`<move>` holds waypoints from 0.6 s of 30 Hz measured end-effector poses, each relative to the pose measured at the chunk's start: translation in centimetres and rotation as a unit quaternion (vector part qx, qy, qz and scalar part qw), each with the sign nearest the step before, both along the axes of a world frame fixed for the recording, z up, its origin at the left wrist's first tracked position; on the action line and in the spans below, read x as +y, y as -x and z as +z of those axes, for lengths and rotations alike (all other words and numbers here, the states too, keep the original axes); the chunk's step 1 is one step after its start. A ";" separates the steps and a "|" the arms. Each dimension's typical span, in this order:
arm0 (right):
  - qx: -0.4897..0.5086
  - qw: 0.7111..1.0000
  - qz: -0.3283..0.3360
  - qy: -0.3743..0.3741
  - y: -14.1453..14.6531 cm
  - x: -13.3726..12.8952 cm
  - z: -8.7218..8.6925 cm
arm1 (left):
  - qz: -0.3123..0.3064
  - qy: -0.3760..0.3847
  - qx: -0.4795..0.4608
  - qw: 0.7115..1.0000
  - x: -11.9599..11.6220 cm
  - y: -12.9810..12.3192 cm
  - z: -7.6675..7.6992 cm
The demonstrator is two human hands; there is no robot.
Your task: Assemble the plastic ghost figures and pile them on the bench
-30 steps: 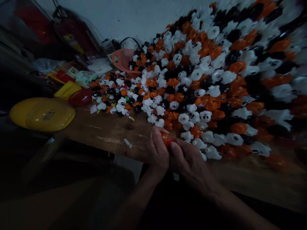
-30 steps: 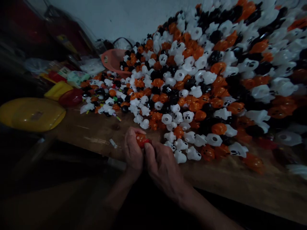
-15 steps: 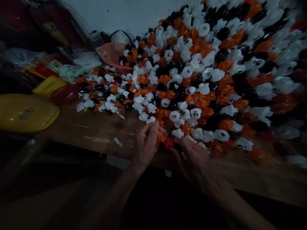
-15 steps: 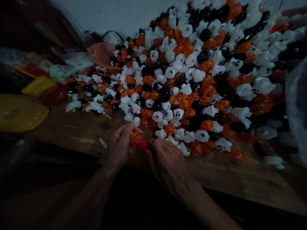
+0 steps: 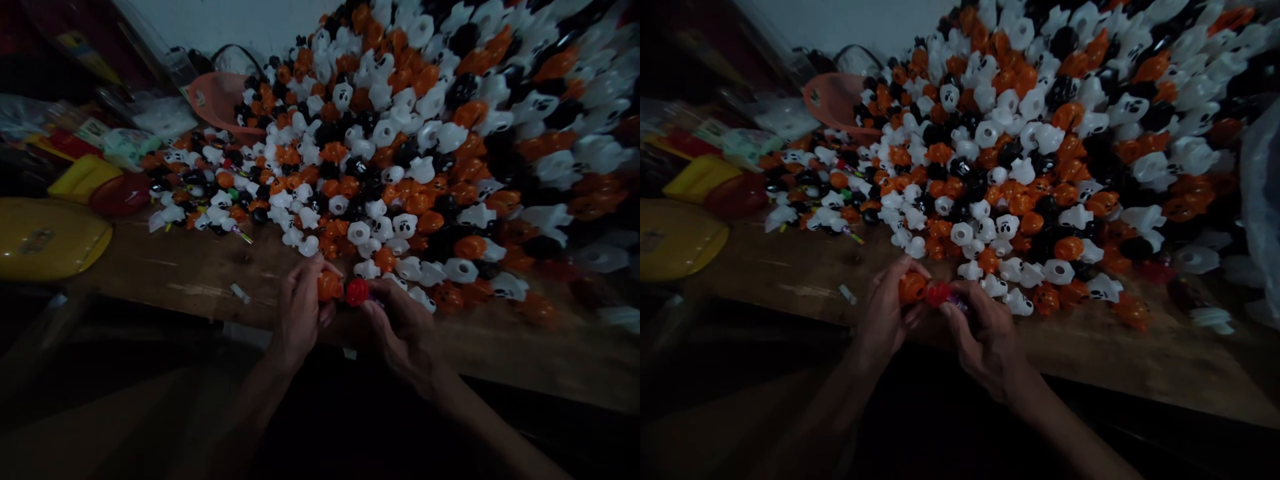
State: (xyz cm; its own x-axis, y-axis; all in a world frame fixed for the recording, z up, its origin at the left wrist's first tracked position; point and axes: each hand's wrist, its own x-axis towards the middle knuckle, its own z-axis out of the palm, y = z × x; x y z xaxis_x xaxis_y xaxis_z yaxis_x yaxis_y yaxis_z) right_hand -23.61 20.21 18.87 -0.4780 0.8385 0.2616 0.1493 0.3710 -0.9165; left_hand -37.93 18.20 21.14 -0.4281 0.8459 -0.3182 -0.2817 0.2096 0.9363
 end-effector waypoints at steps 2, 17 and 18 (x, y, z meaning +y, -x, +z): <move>0.007 1.000 0.005 0.021 0.0 -0.1 -0.3 | -0.007 -0.002 0.010 1.000 -0.1 -0.2 0.0; 0.007 0.999 0.020 0.041 -0.3 0.0 -0.1 | -0.090 -0.006 0.108 0.990 -0.7 0.8 0.1; 0.012 0.999 0.022 0.048 -0.4 0.1 0.1 | -0.111 -0.004 0.112 0.987 -0.9 1.0 0.4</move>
